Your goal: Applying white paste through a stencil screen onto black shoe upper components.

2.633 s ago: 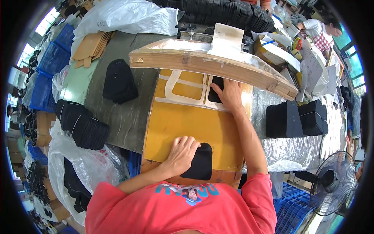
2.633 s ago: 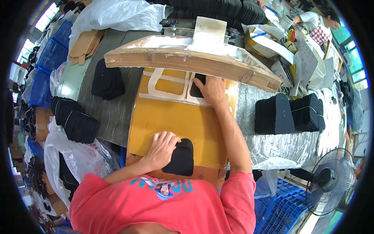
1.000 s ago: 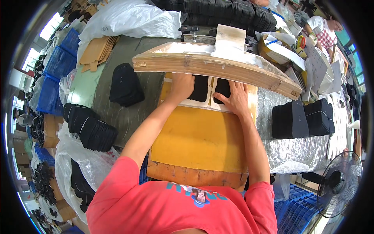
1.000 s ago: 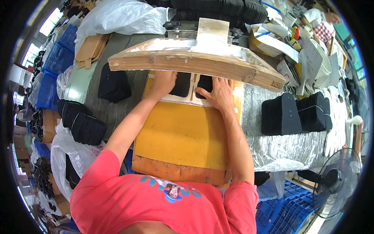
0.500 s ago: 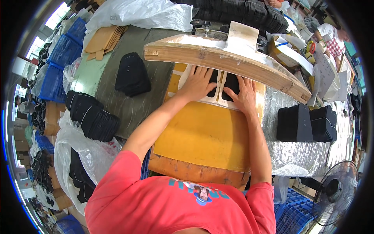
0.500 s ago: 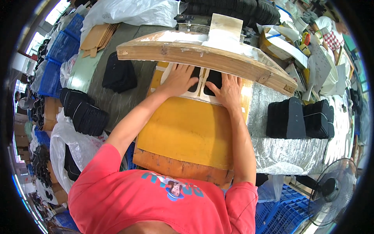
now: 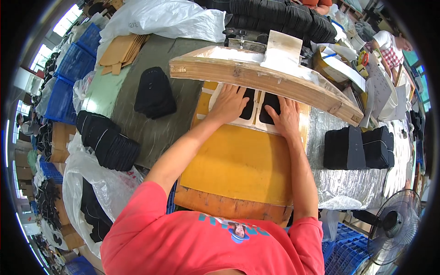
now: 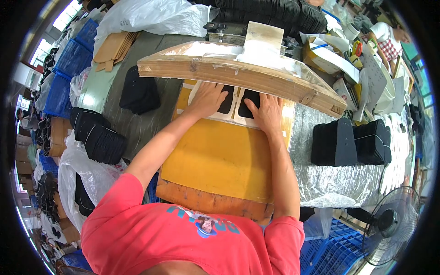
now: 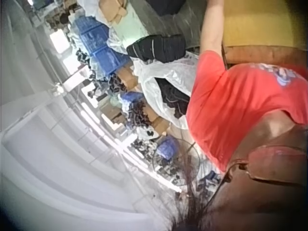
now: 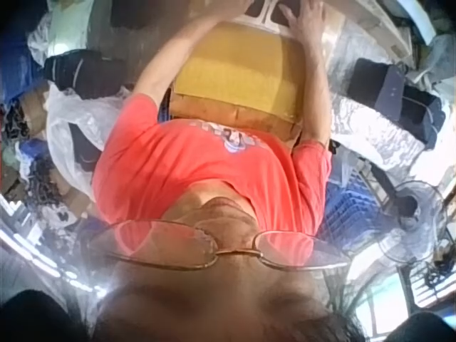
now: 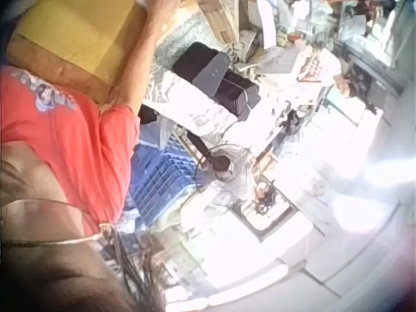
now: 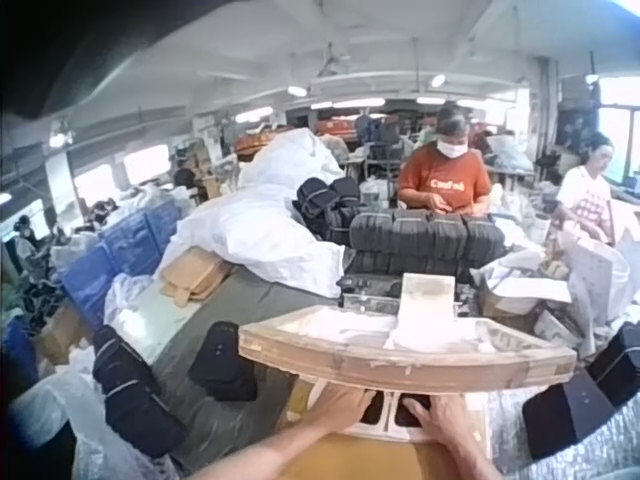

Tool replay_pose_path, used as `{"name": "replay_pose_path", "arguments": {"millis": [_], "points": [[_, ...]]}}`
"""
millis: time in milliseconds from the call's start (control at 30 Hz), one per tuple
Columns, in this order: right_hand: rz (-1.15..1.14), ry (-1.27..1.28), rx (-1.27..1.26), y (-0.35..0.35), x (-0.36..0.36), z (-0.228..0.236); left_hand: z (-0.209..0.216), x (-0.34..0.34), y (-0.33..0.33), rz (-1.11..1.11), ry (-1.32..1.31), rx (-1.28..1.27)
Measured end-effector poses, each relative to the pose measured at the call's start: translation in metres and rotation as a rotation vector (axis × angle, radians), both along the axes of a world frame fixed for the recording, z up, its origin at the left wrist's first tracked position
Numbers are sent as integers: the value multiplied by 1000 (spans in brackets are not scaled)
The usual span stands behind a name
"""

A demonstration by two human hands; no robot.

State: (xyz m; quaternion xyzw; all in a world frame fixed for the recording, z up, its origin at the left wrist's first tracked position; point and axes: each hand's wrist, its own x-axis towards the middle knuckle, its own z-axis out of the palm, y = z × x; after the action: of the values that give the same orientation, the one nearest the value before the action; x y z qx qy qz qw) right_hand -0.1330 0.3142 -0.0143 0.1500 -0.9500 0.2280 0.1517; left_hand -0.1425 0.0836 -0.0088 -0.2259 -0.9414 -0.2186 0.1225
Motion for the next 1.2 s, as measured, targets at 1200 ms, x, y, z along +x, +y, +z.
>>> {"name": "replay_pose_path", "arguments": {"millis": [1200], "points": [[364,-219,-182,12,94,85,107,84,-89,30,34,794]]}}
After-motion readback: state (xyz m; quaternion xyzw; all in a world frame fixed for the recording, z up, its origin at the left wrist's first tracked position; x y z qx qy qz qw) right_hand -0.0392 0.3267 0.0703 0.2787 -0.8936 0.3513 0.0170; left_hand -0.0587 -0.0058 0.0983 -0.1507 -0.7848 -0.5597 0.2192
